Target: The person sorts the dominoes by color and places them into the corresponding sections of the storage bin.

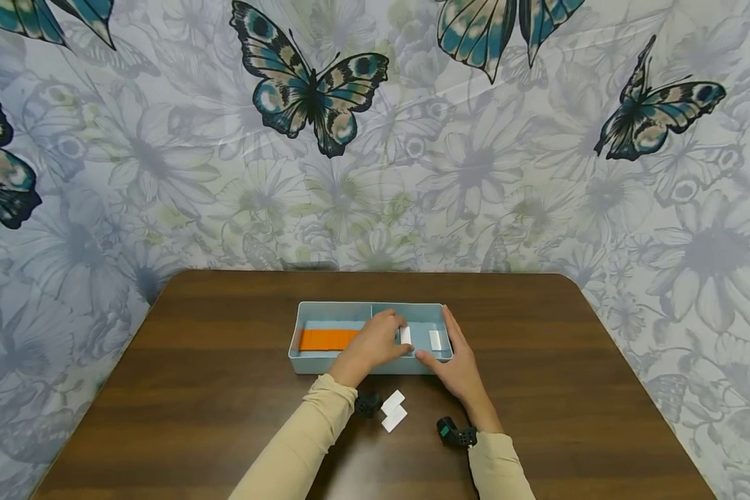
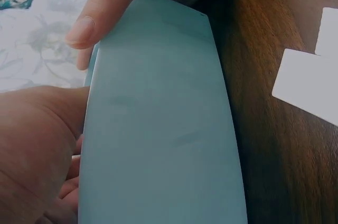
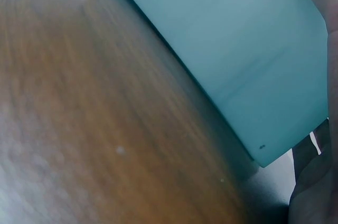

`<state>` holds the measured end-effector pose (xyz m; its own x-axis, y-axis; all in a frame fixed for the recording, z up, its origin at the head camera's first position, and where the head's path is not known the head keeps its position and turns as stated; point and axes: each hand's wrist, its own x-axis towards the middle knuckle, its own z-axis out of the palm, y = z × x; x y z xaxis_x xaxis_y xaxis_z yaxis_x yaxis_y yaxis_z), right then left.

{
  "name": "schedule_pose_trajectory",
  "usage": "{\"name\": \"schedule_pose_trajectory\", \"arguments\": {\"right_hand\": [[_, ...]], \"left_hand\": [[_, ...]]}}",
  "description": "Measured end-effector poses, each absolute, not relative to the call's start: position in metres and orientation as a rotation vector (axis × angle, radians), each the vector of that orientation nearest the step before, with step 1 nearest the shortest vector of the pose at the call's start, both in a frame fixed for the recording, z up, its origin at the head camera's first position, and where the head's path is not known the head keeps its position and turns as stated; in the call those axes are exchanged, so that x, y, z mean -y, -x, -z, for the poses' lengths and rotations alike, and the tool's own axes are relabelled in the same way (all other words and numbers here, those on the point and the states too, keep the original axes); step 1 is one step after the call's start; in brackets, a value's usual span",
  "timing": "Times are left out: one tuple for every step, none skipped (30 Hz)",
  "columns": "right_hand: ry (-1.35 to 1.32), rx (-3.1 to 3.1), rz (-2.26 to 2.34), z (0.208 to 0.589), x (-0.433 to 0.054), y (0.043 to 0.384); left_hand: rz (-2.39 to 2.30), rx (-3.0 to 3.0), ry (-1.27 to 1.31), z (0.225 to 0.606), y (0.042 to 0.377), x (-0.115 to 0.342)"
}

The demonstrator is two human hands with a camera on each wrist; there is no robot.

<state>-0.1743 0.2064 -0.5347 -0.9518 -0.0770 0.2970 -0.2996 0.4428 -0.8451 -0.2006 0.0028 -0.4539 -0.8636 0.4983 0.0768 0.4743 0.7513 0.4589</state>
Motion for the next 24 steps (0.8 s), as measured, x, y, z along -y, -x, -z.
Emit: {"name": "schedule_pose_trajectory", "arguments": {"right_hand": [[-0.331, 2.480, -1.515, 0.535, -0.206, 0.174], [-0.334, 2.478, -1.514, 0.535, -0.207, 0.174], [-0.335, 2.475, -1.516, 0.535, -0.207, 0.174], [-0.339, 2.474, -1.518, 0.535, -0.207, 0.174], [-0.342, 2.472, -1.518, 0.536, -0.207, 0.174], [-0.343, 2.469, -1.522, 0.536, -0.207, 0.174], [-0.341, 2.463, -1.530, 0.536, -0.207, 0.175], [-0.340, 2.459, -1.534, 0.537, -0.207, 0.175], [-0.337, 2.456, -1.537, 0.537, -0.207, 0.175], [-0.334, 2.455, -1.541, 0.538, -0.207, 0.174], [-0.333, 2.456, -1.542, 0.538, -0.207, 0.174], [-0.332, 2.454, -1.546, 0.539, -0.207, 0.174], [-0.327, 2.455, -1.550, 0.539, -0.207, 0.174], [-0.329, 2.455, -1.550, 0.539, -0.207, 0.174], [-0.329, 2.454, -1.552, 0.539, -0.207, 0.174], [-0.330, 2.452, -1.556, 0.539, -0.207, 0.174], [-0.328, 2.455, -1.558, 0.539, -0.207, 0.174], [-0.328, 2.453, -1.561, 0.538, -0.207, 0.174], [-0.328, 2.453, -1.562, 0.538, -0.207, 0.174], [-0.330, 2.453, -1.558, 0.537, -0.207, 0.175], [-0.328, 2.452, -1.557, 0.537, -0.207, 0.175], [-0.327, 2.451, -1.552, 0.538, -0.208, 0.175], [-0.330, 2.451, -1.544, 0.537, -0.208, 0.176], [-0.333, 2.449, -1.534, 0.537, -0.208, 0.176]], "left_hand": [[-0.731, -2.890, -0.796, 0.454, 0.201, -0.004], [-0.727, -2.888, -0.790, 0.454, 0.201, -0.005], [-0.720, -2.890, -0.780, 0.454, 0.202, -0.006], [-0.716, -2.891, -0.772, 0.454, 0.202, -0.007], [-0.705, -2.897, -0.767, 0.454, 0.203, -0.009], [-0.700, -2.899, -0.760, 0.453, 0.203, -0.010], [-0.694, -2.900, -0.749, 0.453, 0.204, -0.012], [-0.692, -2.898, -0.739, 0.453, 0.205, -0.013], [-0.692, -2.895, -0.729, 0.453, 0.205, -0.014], [-0.691, -2.889, -0.720, 0.453, 0.206, -0.016], [-0.684, -2.883, -0.709, 0.453, 0.207, -0.017], [-0.680, -2.876, -0.700, 0.453, 0.207, -0.019], [-0.674, -2.868, -0.688, 0.454, 0.208, -0.020], [-0.667, -2.864, -0.682, 0.454, 0.208, -0.021], [-0.662, -2.861, -0.676, 0.454, 0.208, -0.022], [-0.655, -2.860, -0.674, 0.455, 0.209, -0.023], [-0.649, -2.860, -0.672, 0.455, 0.210, -0.024], [-0.645, -2.861, -0.673, 0.456, 0.211, -0.025], [-0.642, -2.864, -0.678, 0.456, 0.212, -0.026], [-0.633, -2.867, -0.685, 0.457, 0.213, -0.027], [-0.627, -2.868, -0.692, 0.458, 0.214, -0.028], [-0.621, -2.869, -0.699, 0.459, 0.216, -0.029], [-0.613, -2.870, -0.707, 0.459, 0.217, -0.031], [-0.604, -2.867, -0.712, 0.460, 0.219, -0.032]]}}
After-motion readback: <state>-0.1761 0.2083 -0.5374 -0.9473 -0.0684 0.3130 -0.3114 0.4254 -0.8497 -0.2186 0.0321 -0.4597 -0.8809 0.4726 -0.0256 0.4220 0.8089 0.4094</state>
